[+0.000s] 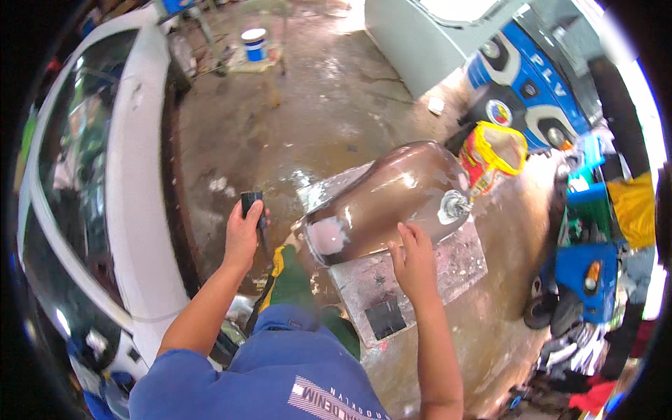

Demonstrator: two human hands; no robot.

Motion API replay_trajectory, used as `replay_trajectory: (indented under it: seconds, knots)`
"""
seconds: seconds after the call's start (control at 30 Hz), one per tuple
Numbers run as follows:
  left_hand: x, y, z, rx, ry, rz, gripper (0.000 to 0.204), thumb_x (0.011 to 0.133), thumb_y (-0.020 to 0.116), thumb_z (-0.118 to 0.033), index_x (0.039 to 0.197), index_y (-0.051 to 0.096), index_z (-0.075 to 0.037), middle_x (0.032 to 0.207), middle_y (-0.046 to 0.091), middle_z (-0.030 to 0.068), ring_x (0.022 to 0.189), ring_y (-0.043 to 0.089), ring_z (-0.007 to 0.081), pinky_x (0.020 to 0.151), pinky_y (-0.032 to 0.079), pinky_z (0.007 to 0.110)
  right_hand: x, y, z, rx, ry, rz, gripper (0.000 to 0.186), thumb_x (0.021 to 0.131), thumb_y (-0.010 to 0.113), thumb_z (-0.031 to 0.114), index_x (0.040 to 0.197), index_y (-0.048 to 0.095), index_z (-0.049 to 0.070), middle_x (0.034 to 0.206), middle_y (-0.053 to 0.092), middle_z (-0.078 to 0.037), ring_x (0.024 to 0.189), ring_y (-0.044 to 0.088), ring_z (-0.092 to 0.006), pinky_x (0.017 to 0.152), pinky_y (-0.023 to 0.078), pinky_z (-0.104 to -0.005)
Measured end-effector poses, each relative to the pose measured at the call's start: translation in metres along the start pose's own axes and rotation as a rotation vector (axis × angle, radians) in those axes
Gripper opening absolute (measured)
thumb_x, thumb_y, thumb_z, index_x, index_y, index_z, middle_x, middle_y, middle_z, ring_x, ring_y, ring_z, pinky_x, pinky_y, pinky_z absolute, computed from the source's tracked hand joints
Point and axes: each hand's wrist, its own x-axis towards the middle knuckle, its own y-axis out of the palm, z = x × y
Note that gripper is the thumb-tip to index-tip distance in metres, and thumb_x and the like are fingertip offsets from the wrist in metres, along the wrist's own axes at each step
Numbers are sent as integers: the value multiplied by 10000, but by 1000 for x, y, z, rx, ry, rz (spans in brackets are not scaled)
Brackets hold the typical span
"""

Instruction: The person sands a brown car part, likely a fuel tank, using a sanding block. They repeatedly dip the block into a bucket of water and continue sanding the surface. The person also briefly handles a small black rectangular object before resuming the sanding task.

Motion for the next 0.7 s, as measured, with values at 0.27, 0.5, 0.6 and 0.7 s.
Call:
replay_trajectory:
  seconds: [0.27,0.5,0.6,0.7]
  knots:
    - [-174,-167,87,399,-193,-450,463,1018,674,-248,1402,479,-80,1049,682,123,703,678,172,564,552,329,112,65,-41,-343,-417,-18,425,957,686,282,1305,634,45,1434,570,-236,1336,526,-421,1120,412,-547]
    - [-281,-291,263,727,-532,-528,494,982,673,-382,1297,594,-10,1058,728,268,850,735,411,814,558,464,120,89,-75,-803,-371,72,574,1072,495,450,1546,505,128,1664,397,-116,1558,319,-315,1271,205,-534]
    - [-268,-295,290,570,-832,-394,518,972,676,-408,1265,624,16,1106,726,280,1011,726,416,885,554,470,118,85,-76,-849,-368,55,584,1080,477,466,1561,487,135,1667,394,-112,1567,304,-309,1274,195,-533]
    - [-231,-289,347,801,-865,-184,531,970,669,-372,1333,628,14,1196,720,272,1145,700,411,953,562,472,117,73,-83,-870,-360,35,585,1078,485,463,1557,494,128,1660,401,-127,1560,318,-311,1271,204,-537]
